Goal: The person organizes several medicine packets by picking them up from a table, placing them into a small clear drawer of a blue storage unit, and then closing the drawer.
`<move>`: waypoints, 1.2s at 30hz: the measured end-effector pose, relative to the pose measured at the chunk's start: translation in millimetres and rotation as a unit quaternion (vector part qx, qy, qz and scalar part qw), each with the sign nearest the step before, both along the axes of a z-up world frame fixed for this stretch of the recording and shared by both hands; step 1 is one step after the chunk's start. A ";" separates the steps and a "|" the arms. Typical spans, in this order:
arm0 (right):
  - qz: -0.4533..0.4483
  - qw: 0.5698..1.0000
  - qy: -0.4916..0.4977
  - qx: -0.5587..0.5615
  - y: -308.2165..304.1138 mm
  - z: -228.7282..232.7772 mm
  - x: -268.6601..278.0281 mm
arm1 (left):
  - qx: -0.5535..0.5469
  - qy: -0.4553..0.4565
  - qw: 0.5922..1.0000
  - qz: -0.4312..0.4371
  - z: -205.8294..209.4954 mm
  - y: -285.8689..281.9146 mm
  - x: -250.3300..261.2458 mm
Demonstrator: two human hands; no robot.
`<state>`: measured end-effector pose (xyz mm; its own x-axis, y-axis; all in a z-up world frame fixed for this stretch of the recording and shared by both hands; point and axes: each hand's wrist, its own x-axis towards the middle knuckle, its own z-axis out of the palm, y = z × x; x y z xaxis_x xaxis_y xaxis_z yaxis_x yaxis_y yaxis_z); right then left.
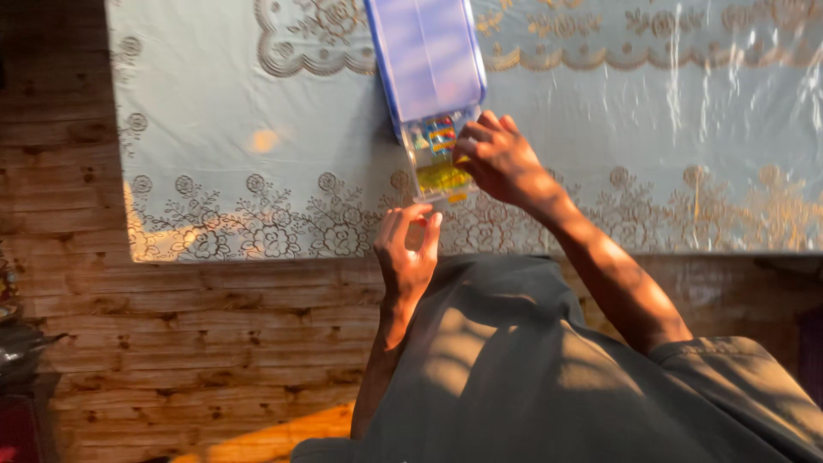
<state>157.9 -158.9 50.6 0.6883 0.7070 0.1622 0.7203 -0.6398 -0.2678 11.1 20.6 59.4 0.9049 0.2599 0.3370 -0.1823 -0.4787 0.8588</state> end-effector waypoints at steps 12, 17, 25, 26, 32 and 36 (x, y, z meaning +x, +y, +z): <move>-0.198 0.763 0.368 0.493 -100.9 102.0 -82.0 | -0.346 0.057 0.924 -0.155 81.5 -63.9 26.0; -0.166 0.795 0.350 0.467 -148.5 120.5 -104.0 | -0.389 0.179 0.863 -0.268 83.2 -113.7 45.4; -0.233 0.718 0.396 0.522 -222.4 80.4 -99.7 | -0.389 0.191 0.883 -0.177 34.4 -190.3 37.7; -0.232 0.716 0.404 0.520 -230.9 67.6 -95.8 | -0.381 0.183 0.889 -0.174 22.0 -198.1 41.3; -0.260 0.838 0.324 0.354 -261.6 -41.0 -50.4 | -0.246 0.239 0.936 -0.084 -86.9 -230.9 75.8; -0.258 0.844 0.346 0.319 -263.0 -108.3 -26.1 | -0.167 0.213 0.962 -0.034 -147.4 -235.2 91.2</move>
